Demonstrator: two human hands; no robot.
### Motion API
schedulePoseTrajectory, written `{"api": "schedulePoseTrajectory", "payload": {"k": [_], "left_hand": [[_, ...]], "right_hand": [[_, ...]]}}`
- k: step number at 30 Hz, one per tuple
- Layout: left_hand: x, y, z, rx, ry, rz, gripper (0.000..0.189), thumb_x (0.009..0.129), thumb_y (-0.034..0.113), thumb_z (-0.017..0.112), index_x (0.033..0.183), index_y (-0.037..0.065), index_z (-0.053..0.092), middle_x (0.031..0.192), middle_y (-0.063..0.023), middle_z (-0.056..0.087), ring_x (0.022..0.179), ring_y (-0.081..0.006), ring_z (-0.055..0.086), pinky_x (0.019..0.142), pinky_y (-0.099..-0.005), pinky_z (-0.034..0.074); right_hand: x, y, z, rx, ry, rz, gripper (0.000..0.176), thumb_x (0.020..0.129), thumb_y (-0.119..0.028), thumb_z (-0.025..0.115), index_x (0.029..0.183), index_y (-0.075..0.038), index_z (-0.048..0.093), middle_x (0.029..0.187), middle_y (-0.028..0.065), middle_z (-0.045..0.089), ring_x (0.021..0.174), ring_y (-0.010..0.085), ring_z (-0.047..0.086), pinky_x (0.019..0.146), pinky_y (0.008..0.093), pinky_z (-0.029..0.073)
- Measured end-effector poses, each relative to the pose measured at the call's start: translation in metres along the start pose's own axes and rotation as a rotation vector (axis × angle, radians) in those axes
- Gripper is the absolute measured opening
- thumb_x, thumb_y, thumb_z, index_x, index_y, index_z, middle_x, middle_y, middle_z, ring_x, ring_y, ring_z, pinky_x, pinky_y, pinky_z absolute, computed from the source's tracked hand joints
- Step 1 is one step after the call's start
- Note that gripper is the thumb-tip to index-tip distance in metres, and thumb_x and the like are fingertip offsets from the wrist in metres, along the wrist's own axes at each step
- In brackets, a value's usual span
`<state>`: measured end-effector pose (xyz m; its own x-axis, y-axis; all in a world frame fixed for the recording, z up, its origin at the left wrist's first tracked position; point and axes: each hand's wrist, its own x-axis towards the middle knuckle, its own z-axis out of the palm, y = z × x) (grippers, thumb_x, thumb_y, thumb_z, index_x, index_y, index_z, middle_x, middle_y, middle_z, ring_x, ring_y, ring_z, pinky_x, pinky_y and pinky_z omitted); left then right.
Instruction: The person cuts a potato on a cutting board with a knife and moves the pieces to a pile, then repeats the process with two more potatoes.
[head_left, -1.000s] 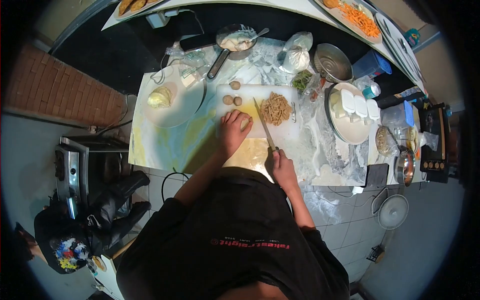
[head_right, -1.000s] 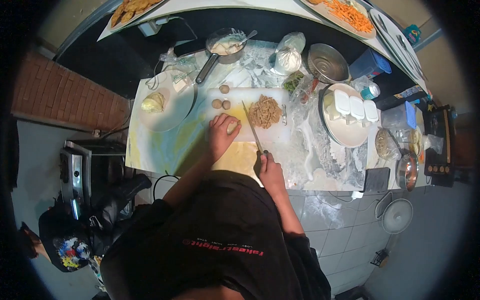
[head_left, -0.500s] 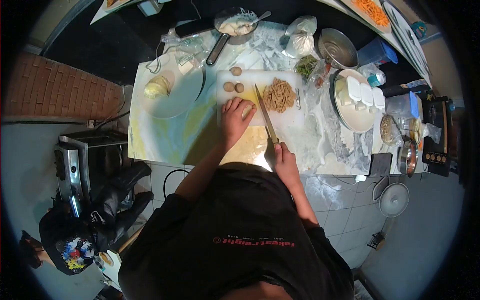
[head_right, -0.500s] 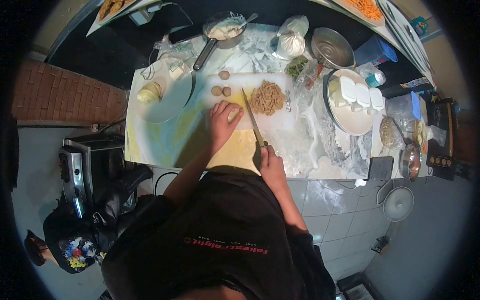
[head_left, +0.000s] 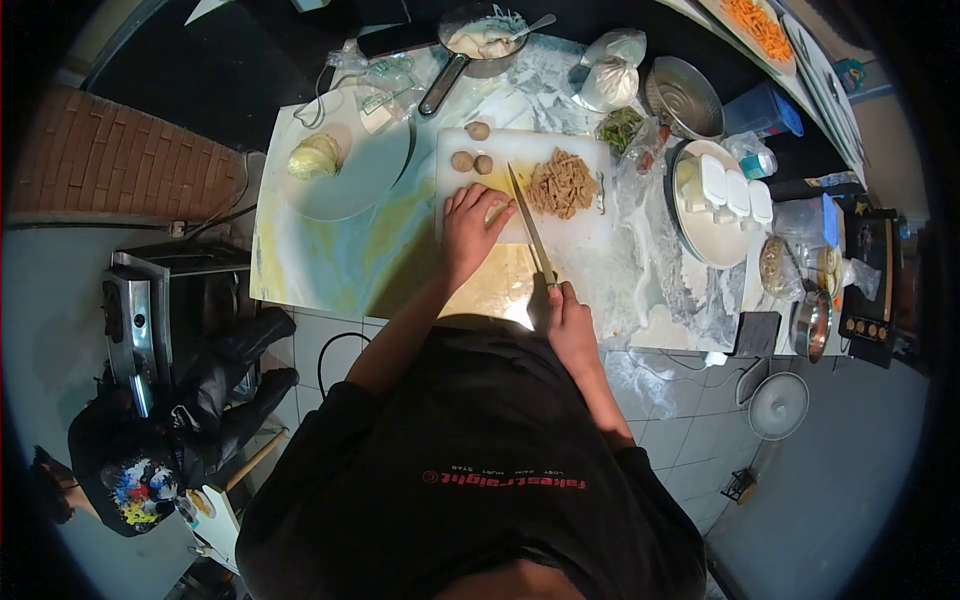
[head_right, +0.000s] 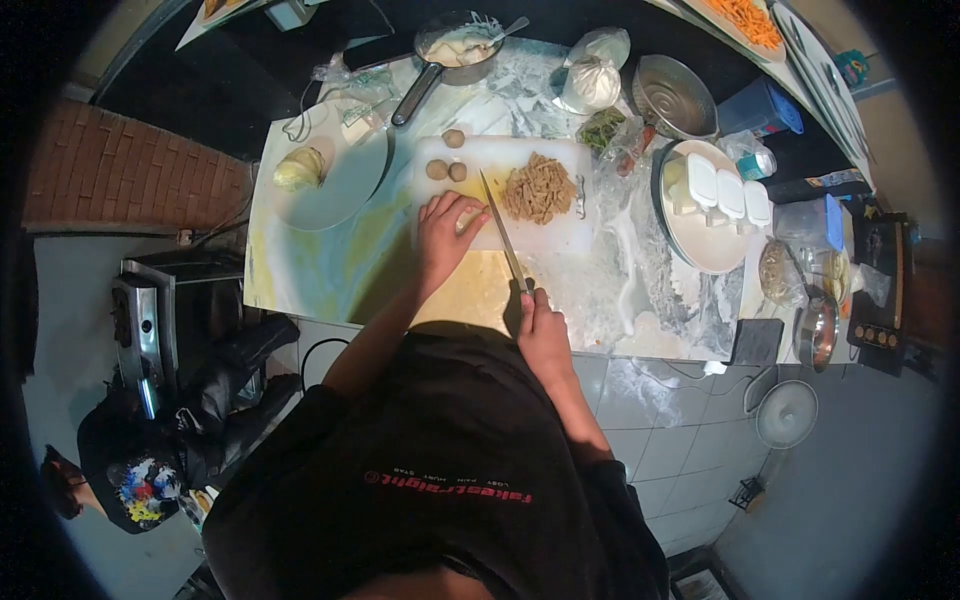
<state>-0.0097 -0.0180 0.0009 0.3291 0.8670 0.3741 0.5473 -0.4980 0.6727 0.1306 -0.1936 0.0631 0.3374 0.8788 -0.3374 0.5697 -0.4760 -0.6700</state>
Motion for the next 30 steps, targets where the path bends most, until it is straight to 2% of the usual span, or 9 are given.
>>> {"api": "schedulePoseTrajectory", "payload": {"k": [10,12,16,21,30], "left_hand": [[0.001,0.001,0.001,0.014,0.021,0.006,0.015,0.081,0.023,0.078,0.093,0.016,0.07,0.088,0.0011,0.062,0.089,-0.0213,0.059,0.082,-0.0371,0.041],[0.0,0.0,0.001,0.027,0.007,0.011,0.018,0.082,0.024,0.077,0.094,0.014,0.069,0.093,-0.0003,0.063,0.091,-0.0238,0.058,0.084,-0.0381,0.042],[0.001,-0.001,0.003,0.031,0.012,0.008,0.017,0.081,0.023,0.077,0.093,0.014,0.069,0.093,-0.0006,0.064,0.091,-0.0239,0.058,0.083,-0.0376,0.043],[0.002,-0.001,0.005,-0.014,0.027,-0.006,0.013,0.08,0.023,0.078,0.085,0.012,0.072,0.088,-0.0006,0.064,0.089,-0.0237,0.058,0.082,-0.0374,0.043],[0.006,0.006,-0.004,-0.002,0.001,-0.01,0.011,0.08,0.021,0.077,0.084,0.012,0.073,0.086,0.0009,0.065,0.087,-0.0219,0.059,0.081,-0.0356,0.043]], "right_hand": [[-0.005,0.003,-0.007,-0.041,-0.023,-0.009,0.033,0.107,-0.029,0.042,0.109,0.003,0.053,0.073,0.0344,0.062,0.077,0.0549,0.06,0.064,0.0612,0.045],[-0.005,0.002,-0.009,-0.047,-0.039,0.005,0.033,0.107,-0.028,0.042,0.11,0.003,0.053,0.074,0.0347,0.062,0.078,0.0552,0.06,0.065,0.0617,0.045],[-0.002,0.002,-0.007,-0.047,-0.04,0.002,0.034,0.107,-0.029,0.041,0.111,0.003,0.053,0.075,0.035,0.062,0.078,0.0554,0.061,0.066,0.062,0.047],[-0.002,-0.01,-0.011,-0.168,-0.069,0.033,0.035,0.107,-0.03,0.039,0.114,0.002,0.05,0.077,0.0349,0.064,0.079,0.0559,0.062,0.068,0.0629,0.05],[0.004,-0.01,-0.003,-0.198,-0.103,0.025,0.035,0.108,-0.031,0.038,0.114,0.003,0.046,0.075,0.0346,0.064,0.077,0.0553,0.063,0.065,0.0623,0.05]]}}
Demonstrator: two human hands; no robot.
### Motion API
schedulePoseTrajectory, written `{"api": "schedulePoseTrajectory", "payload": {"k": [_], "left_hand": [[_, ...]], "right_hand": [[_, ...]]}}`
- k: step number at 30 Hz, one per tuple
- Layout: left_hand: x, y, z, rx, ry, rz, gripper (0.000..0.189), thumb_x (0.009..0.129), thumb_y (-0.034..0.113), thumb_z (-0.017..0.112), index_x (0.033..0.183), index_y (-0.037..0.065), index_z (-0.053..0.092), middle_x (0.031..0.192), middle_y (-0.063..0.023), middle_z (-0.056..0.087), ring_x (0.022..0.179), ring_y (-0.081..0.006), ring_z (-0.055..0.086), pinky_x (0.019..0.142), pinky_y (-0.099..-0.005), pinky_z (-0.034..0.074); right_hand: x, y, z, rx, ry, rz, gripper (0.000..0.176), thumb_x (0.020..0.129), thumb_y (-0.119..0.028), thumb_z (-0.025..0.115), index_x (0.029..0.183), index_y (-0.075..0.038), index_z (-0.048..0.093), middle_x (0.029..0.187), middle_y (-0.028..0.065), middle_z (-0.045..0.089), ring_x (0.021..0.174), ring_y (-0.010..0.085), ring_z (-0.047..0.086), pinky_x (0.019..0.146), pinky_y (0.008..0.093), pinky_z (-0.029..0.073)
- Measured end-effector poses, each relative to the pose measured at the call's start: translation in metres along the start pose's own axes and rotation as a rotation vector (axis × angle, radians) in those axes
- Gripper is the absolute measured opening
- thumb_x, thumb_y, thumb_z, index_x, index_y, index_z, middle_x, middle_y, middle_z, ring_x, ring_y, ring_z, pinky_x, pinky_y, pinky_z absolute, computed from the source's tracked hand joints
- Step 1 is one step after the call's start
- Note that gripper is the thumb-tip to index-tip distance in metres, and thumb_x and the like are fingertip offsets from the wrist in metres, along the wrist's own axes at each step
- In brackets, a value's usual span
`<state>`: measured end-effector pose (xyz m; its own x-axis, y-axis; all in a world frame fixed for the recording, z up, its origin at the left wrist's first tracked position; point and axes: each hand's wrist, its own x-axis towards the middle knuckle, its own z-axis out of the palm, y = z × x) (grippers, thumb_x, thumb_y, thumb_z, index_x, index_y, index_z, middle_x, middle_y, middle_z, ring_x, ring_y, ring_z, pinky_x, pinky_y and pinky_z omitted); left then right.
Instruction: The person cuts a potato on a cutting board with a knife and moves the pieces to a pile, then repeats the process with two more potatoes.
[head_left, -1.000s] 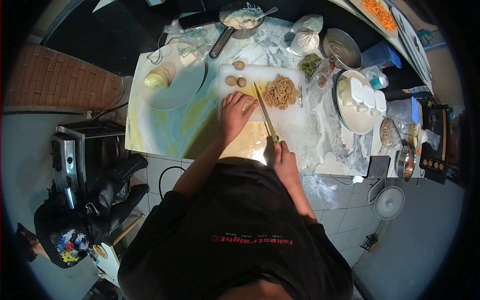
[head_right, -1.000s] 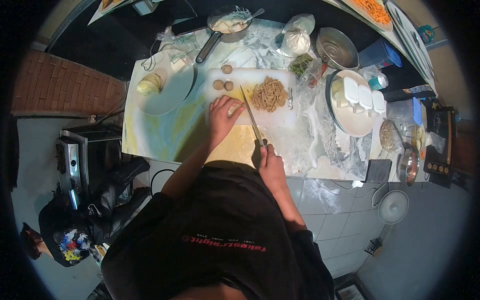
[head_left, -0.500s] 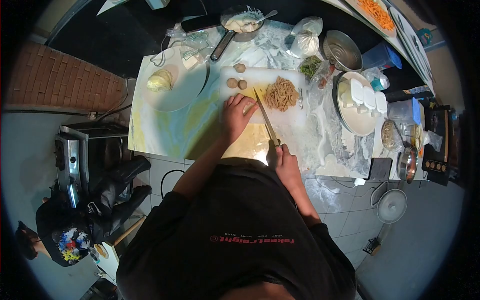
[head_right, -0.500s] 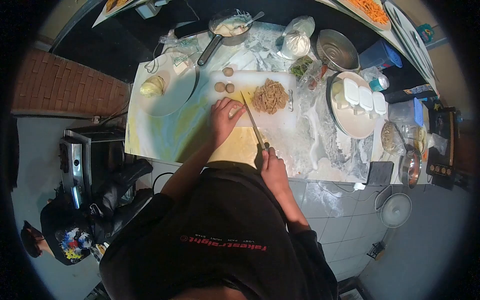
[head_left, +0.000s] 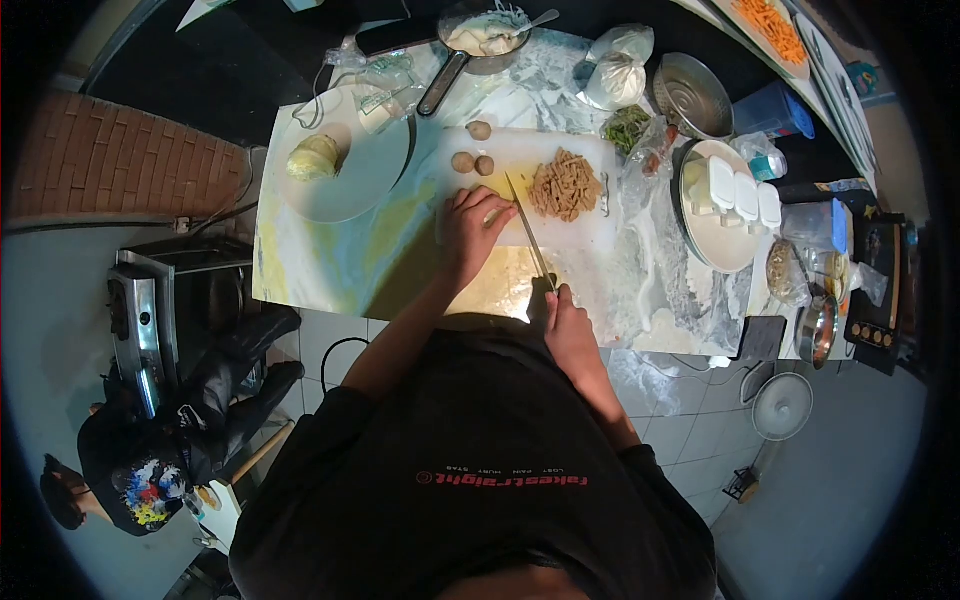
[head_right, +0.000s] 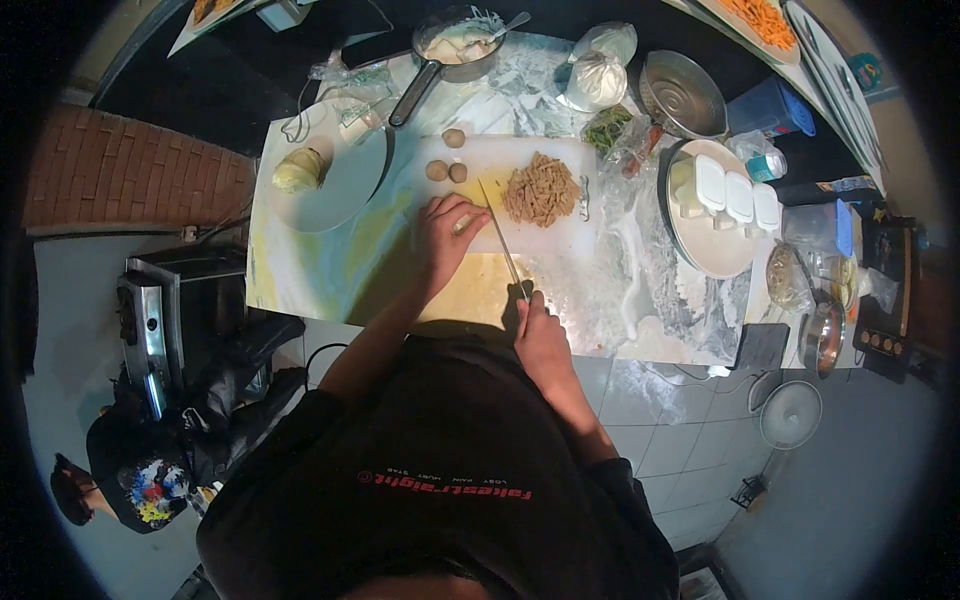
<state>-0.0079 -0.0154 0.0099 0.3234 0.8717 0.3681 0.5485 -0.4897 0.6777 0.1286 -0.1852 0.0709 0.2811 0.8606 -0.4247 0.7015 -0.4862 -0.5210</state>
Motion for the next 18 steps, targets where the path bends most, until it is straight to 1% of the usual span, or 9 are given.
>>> {"api": "schedulePoseTrajectory", "payload": {"k": [7,10,12,16,18], "left_hand": [[0.002,0.0,0.0,-0.019,-0.017,-0.029,0.01,0.081,0.021,0.077,0.084,0.012,0.073,0.086,0.0017,0.066,0.085,-0.0214,0.058,0.079,-0.0356,0.044],[0.001,-0.004,0.004,-0.032,-0.035,-0.039,0.011,0.079,0.019,0.079,0.085,0.011,0.073,0.088,-0.0006,0.066,0.087,-0.0226,0.058,0.08,-0.0363,0.044],[0.001,-0.004,0.005,-0.06,-0.006,-0.017,0.011,0.08,0.018,0.079,0.085,0.011,0.072,0.089,-0.001,0.065,0.088,-0.0233,0.058,0.08,-0.0368,0.044],[0.0,-0.002,0.005,-0.021,-0.032,-0.034,0.013,0.082,0.021,0.077,0.088,0.012,0.07,0.09,-0.0012,0.063,0.088,-0.0232,0.059,0.078,-0.0379,0.046],[0.0,-0.001,0.006,-0.001,-0.035,-0.041,0.015,0.081,0.017,0.078,0.092,0.012,0.068,0.092,-0.0016,0.061,0.089,-0.0241,0.059,0.08,-0.0379,0.045]], "right_hand": [[0.007,-0.005,-0.003,0.003,-0.042,0.034,0.034,0.107,-0.03,0.039,0.116,0.002,0.046,0.075,0.0341,0.064,0.077,0.0547,0.063,0.064,0.0619,0.051],[0.012,-0.005,-0.003,0.004,-0.057,0.055,0.033,0.107,-0.03,0.039,0.116,0.001,0.046,0.077,0.0343,0.064,0.078,0.0547,0.063,0.065,0.0618,0.051],[0.017,-0.002,-0.001,0.033,-0.028,0.013,0.035,0.107,-0.031,0.039,0.12,0.001,0.047,0.079,0.0345,0.064,0.08,0.0549,0.063,0.067,0.0616,0.051],[0.027,-0.002,-0.002,0.059,-0.062,0.033,0.039,0.107,-0.032,0.037,0.125,0.001,0.047,0.08,0.0343,0.065,0.081,0.0549,0.063,0.069,0.0614,0.051],[0.032,-0.001,-0.001,0.07,-0.075,0.033,0.041,0.107,-0.033,0.037,0.127,0.001,0.047,0.081,0.0341,0.065,0.081,0.0548,0.063,0.069,0.0609,0.051]]}}
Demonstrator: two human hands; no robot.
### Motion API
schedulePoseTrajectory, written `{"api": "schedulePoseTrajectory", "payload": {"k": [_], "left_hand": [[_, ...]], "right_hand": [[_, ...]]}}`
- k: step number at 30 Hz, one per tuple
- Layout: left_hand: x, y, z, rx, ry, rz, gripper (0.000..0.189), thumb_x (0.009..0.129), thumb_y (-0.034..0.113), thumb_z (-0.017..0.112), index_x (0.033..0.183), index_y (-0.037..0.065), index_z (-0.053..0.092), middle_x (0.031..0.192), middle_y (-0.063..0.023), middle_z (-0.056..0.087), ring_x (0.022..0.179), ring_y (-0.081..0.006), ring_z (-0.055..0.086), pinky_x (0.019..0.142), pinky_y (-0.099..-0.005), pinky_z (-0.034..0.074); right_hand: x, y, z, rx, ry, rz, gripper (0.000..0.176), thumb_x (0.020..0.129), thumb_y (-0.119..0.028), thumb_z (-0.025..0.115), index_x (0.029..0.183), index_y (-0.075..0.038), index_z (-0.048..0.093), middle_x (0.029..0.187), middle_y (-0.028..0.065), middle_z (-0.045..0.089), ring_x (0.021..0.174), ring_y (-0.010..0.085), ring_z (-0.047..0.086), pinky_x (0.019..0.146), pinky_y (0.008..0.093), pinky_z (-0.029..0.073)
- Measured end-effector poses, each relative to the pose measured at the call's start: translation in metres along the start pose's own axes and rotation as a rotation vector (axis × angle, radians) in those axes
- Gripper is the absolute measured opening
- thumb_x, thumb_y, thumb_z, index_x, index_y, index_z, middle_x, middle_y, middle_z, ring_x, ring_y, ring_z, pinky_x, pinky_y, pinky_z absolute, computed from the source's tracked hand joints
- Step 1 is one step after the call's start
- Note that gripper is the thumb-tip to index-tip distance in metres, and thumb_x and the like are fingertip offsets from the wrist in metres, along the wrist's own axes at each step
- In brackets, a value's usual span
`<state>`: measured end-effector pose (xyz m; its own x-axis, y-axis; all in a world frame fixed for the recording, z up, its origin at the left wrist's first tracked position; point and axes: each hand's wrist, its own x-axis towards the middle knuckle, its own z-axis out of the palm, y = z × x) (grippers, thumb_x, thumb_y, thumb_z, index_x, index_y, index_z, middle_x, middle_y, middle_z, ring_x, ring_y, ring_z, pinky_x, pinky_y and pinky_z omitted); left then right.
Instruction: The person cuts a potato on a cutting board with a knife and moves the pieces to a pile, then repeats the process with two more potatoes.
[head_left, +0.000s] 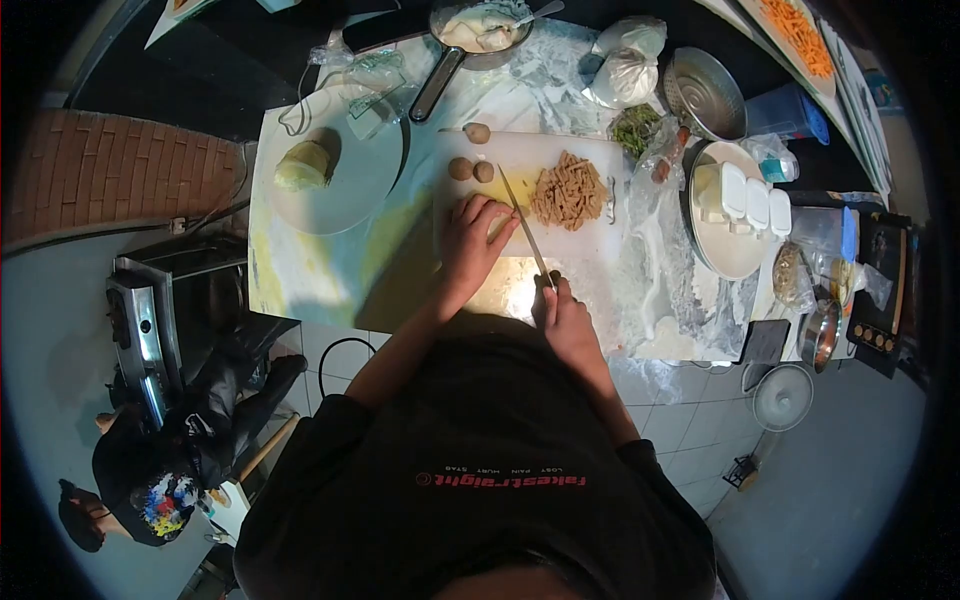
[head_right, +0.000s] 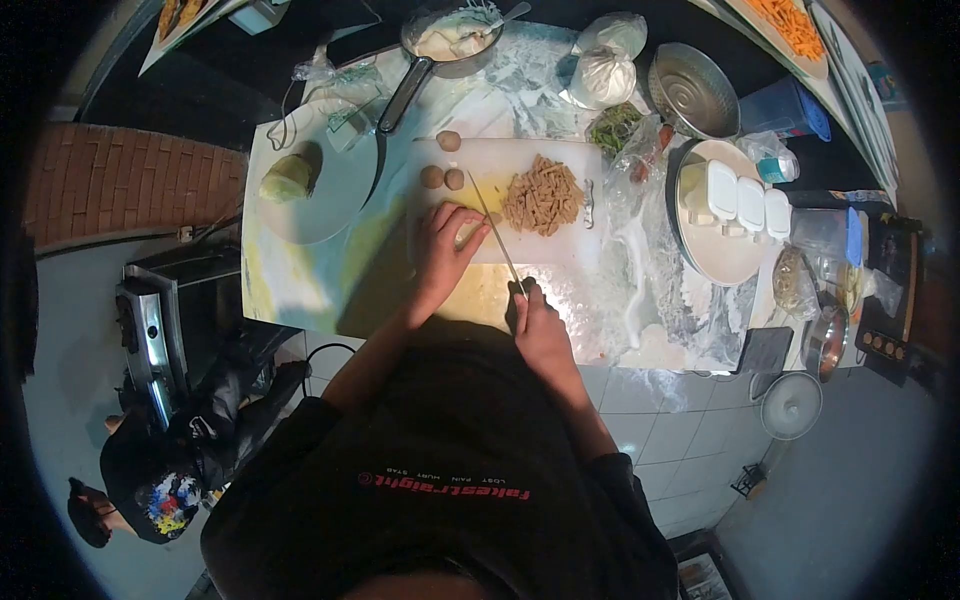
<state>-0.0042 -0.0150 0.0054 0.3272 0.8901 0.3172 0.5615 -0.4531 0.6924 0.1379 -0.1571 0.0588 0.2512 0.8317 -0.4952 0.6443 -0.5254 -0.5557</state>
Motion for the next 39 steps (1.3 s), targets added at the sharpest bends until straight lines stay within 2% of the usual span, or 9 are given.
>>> {"api": "schedulePoseTrajectory", "payload": {"k": [7,9,16,21,25,27,31,33,39], "left_hand": [[-0.002,-0.001,0.001,-0.012,-0.014,-0.04,0.017,0.085,0.02,0.074,0.096,0.013,0.064,0.097,-0.0022,0.061,0.092,-0.0256,0.06,0.083,-0.0408,0.043],[-0.002,0.001,-0.004,0.113,0.0,0.016,0.021,0.085,0.02,0.073,0.101,0.013,0.062,0.098,-0.0026,0.061,0.093,-0.0262,0.059,0.083,-0.0422,0.043],[0.002,0.011,-0.009,0.128,-0.003,0.004,0.03,0.08,0.021,0.078,0.104,0.013,0.062,0.104,-0.0039,0.062,0.1,-0.0256,0.06,0.089,-0.0411,0.041],[0.015,0.015,-0.005,0.1,-0.068,0.186,0.034,0.08,0.018,0.077,0.107,0.009,0.059,0.114,-0.0092,0.055,0.108,-0.0313,0.053,0.092,-0.0451,0.041],[0.016,0.007,0.003,0.125,-0.159,0.148,0.031,0.08,0.015,0.077,0.106,0.009,0.061,0.118,-0.0089,0.054,0.113,-0.0314,0.052,0.096,-0.0447,0.04],[0.017,0.005,-0.002,0.199,-0.163,0.183,0.028,0.081,0.017,0.075,0.107,0.014,0.064,0.119,-0.0046,0.057,0.114,-0.0289,0.054,0.095,-0.043,0.041],[0.019,0.0,-0.009,0.192,-0.11,0.287,0.027,0.081,0.016,0.074,0.107,0.014,0.065,0.12,-0.0052,0.058,0.116,-0.0292,0.054,0.096,-0.043,0.041],[0.018,0.005,-0.011,0.217,-0.113,0.171,0.026,0.081,0.017,0.075,0.106,0.014,0.065,0.121,-0.0059,0.058,0.116,-0.0292,0.054,0.096,-0.0432,0.041],[0.017,0.008,-0.002,0.249,-0.097,0.117,0.025,0.082,0.019,0.074,0.105,0.014,0.065,0.121,-0.0067,0.058,0.115,-0.0292,0.054,0.096,-0.0434,0.041]], "right_hand": [[-0.009,0.012,-0.008,0.042,0.042,-0.042,0.037,0.107,-0.032,0.039,0.124,0.0,0.049,0.079,0.0336,0.064,0.08,0.0546,0.062,0.068,0.0616,0.049],[-0.017,0.014,-0.016,0.047,0.009,-0.033,0.036,0.107,-0.031,0.04,0.123,-0.001,0.049,0.077,0.0335,0.062,0.079,0.055,0.06,0.065,0.0619,0.045],[-0.028,0.02,-0.03,0.155,0.061,0.021,0.037,0.108,-0.031,0.041,0.119,0.002,0.051,0.073,0.033,0.06,0.077,0.0547,0.06,0.062,0.059,0.042],[-0.028,0.024,-0.031,0.213,0.067,0.04,0.038,0.107,-0.031,0.043,0.12,0.004,0.053,0.07,0.0329,0.058,0.075,0.0539,0.06,0.06,0.0548,0.043],[-0.03,0.03,-0.026,0.232,0.095,0.018,0.039,0.107,-0.032,0.043,0.12,0.003,0.053,0.07,0.0323,0.059,0.075,0.0536,0.06,0.061,0.0546,0.043],[-0.032,0.03,-0.024,0.263,0.083,0.009,0.039,0.108,-0.031,0.042,0.122,0.003,0.053,0.073,0.0318,0.06,0.077,0.0538,0.06,0.063,0.0552,0.043],[-0.037,0.024,-0.022,0.28,0.059,0.003,0.037,0.107,-0.031,0.042,0.119,0.002,0.053,0.086,0.0326,0.063,0.085,0.0537,0.06,0.067,0.0556,0.044],[-0.038,0.024,-0.018,0.289,0.062,-0.027,0.034,0.107,-0.03,0.042,0.112,0.002,0.052,0.097,0.033,0.062,0.091,0.054,0.058,0.072,0.0565,0.044],[-0.029,0.021,-0.018,0.254,0.037,0.008,0.032,0.107,-0.03,0.041,0.109,0.0,0.051,0.098,0.0324,0.061,0.094,0.0547,0.057,0.076,0.0586,0.044]]}}
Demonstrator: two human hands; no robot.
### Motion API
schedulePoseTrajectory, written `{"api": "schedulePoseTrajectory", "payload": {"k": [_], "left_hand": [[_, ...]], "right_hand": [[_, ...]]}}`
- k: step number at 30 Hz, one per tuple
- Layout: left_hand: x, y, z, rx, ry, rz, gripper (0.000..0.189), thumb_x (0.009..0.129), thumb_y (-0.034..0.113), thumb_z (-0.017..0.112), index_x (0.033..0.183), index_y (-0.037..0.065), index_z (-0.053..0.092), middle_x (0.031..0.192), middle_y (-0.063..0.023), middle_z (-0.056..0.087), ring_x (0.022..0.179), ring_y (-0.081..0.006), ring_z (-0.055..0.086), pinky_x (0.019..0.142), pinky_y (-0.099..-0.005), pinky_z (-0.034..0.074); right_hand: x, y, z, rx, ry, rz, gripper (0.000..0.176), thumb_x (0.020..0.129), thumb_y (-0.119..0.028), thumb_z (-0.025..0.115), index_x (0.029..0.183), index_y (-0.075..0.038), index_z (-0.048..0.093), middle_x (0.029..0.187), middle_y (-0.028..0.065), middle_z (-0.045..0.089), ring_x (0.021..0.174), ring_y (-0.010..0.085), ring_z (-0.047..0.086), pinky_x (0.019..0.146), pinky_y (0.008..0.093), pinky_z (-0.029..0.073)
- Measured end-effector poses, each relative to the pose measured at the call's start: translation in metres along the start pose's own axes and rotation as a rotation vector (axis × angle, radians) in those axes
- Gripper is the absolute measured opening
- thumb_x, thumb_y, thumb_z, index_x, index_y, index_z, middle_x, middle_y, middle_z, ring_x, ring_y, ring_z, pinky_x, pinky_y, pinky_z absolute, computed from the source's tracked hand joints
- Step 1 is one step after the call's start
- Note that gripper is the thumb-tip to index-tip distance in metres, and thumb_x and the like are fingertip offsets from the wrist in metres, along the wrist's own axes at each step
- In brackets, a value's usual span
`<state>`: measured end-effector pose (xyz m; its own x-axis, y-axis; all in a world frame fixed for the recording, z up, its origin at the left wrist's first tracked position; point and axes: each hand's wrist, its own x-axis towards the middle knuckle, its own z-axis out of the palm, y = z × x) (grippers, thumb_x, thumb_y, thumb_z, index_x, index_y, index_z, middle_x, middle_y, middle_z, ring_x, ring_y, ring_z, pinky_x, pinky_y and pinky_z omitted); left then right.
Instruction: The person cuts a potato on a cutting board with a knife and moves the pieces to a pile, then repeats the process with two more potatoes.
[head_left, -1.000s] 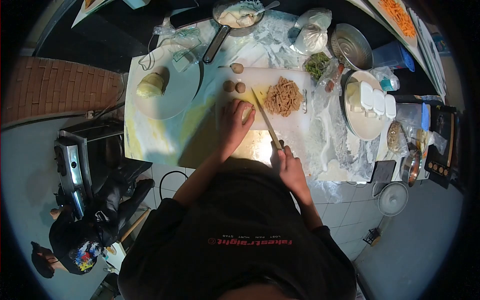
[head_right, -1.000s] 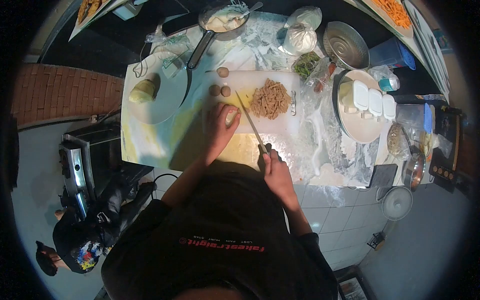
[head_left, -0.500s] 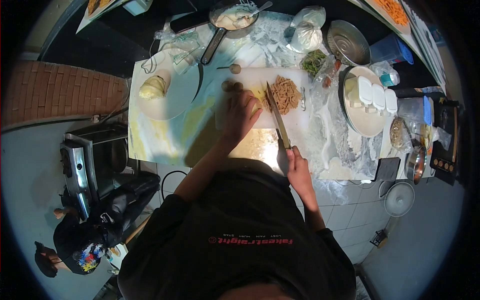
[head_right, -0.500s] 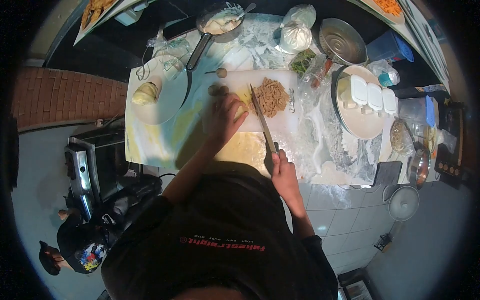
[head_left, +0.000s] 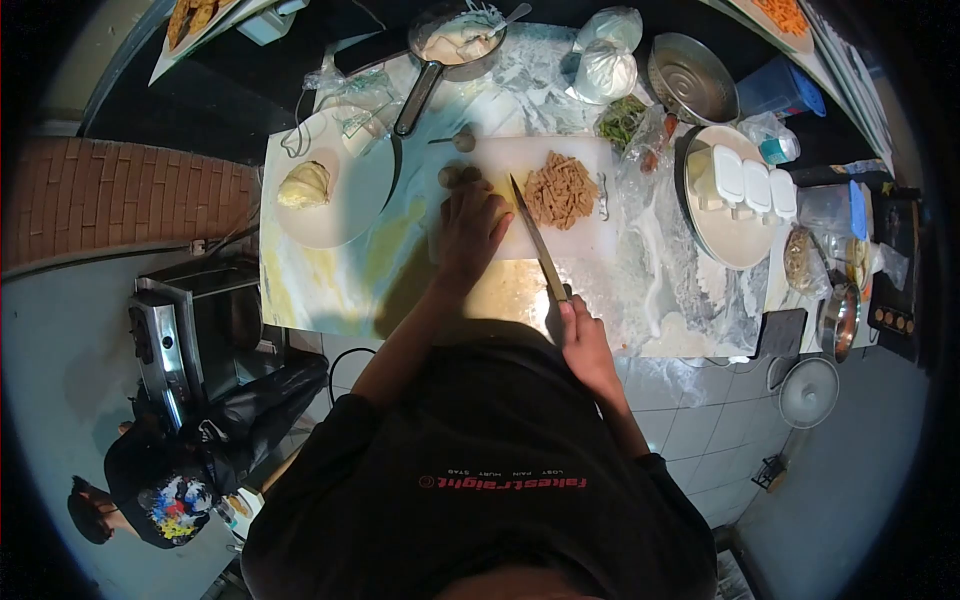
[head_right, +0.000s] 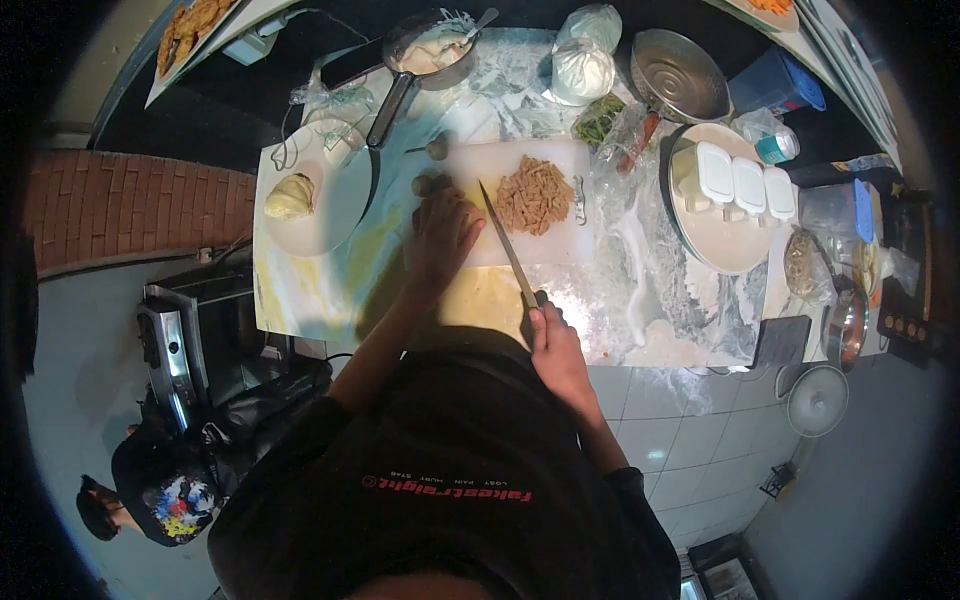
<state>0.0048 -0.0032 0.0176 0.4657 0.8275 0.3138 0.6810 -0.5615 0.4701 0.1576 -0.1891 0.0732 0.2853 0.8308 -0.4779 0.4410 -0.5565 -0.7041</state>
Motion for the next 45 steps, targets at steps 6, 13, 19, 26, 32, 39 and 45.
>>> {"api": "schedulePoseTrajectory", "payload": {"k": [6,13,19,26,32,39,45], "left_hand": [[-0.002,-0.004,0.001,0.049,0.077,0.053,0.027,0.082,0.02,0.075,0.107,0.014,0.065,0.119,-0.0055,0.057,0.114,-0.0285,0.054,0.095,-0.0429,0.042],[-0.007,0.007,0.0,0.043,0.104,-0.056,0.032,0.08,0.024,0.078,0.107,0.013,0.064,0.115,-0.0048,0.057,0.109,-0.0273,0.054,0.09,-0.0413,0.043],[-0.004,0.005,0.008,0.06,0.079,-0.07,0.031,0.082,0.023,0.076,0.107,0.011,0.062,0.116,-0.0074,0.055,0.105,-0.0292,0.053,0.089,-0.044,0.041],[-0.01,0.001,0.003,-0.091,0.065,-0.061,0.028,0.084,0.019,0.074,0.109,0.01,0.064,0.115,-0.0079,0.056,0.107,-0.0297,0.053,0.091,-0.0441,0.041],[-0.009,0.001,0.009,-0.104,0.079,-0.103,0.024,0.084,0.02,0.074,0.104,0.011,0.064,0.113,-0.0079,0.057,0.108,-0.0302,0.053,0.092,-0.044,0.041],[-0.009,-0.001,0.009,-0.108,0.102,-0.103,0.021,0.084,0.02,0.074,0.101,0.014,0.065,0.111,-0.0052,0.058,0.104,-0.028,0.054,0.089,-0.0424,0.041],[-0.007,0.002,0.006,-0.097,0.104,-0.104,0.018,0.085,0.022,0.074,0.1,0.015,0.067,0.108,-0.0026,0.058,0.103,-0.0255,0.055,0.087,-0.0403,0.041]], "right_hand": [[0.005,0.005,-0.001,-0.045,-0.035,0.018,0.033,0.107,-0.032,0.041,0.111,-0.001,0.051,0.099,0.0329,0.062,0.095,0.055,0.058,0.077,0.0598,0.045],[0.011,0.0,0.001,-0.064,-0.024,0.006,0.033,0.107,-0.031,0.042,0.113,-0.001,0.051,0.097,0.033,0.063,0.093,0.055,0.059,0.075,0.0594,0.046],[0.014,-0.009,-0.006,-0.071,-0.039,0.052,0.032,0.107,-0.031,0.043,0.115,-0.001,0.052,0.096,0.0326,0.064,0.09,0.055,0.059,0.073,0.0596,0.046],[0.016,-0.005,-0.001,-0.081,-0.015,0.025,0.034,0.107,-0.031,0.042,0.115,0.0,0.052,0.088,0.0332,0.065,0.087,0.0555,0.06,0.07,0.0597,0.047],[0.021,-0.003,0.005,-0.15,-0.025,0.017,0.04,0.106,-0.032,0.043,0.123,0.003,0.051,0.092,0.0332,0.065,0.086,0.0546,0.061,0.071,0.06,0.048],[0.018,-0.009,0.007,-0.154,-0.007,0.004,0.036,0.106,-0.033,0.043,0.118,0.001,0.051,0.089,0.034,0.065,0.086,0.0545,0.061,0.07,0.0607,0.048],[0.018,-0.01,0.01,-0.173,0.012,0.005,0.035,0.107,-0.032,0.041,0.12,-0.001,0.05,0.078,0.0317,0.064,0.081,0.0546,0.061,0.068,0.0608,0.047]]}}
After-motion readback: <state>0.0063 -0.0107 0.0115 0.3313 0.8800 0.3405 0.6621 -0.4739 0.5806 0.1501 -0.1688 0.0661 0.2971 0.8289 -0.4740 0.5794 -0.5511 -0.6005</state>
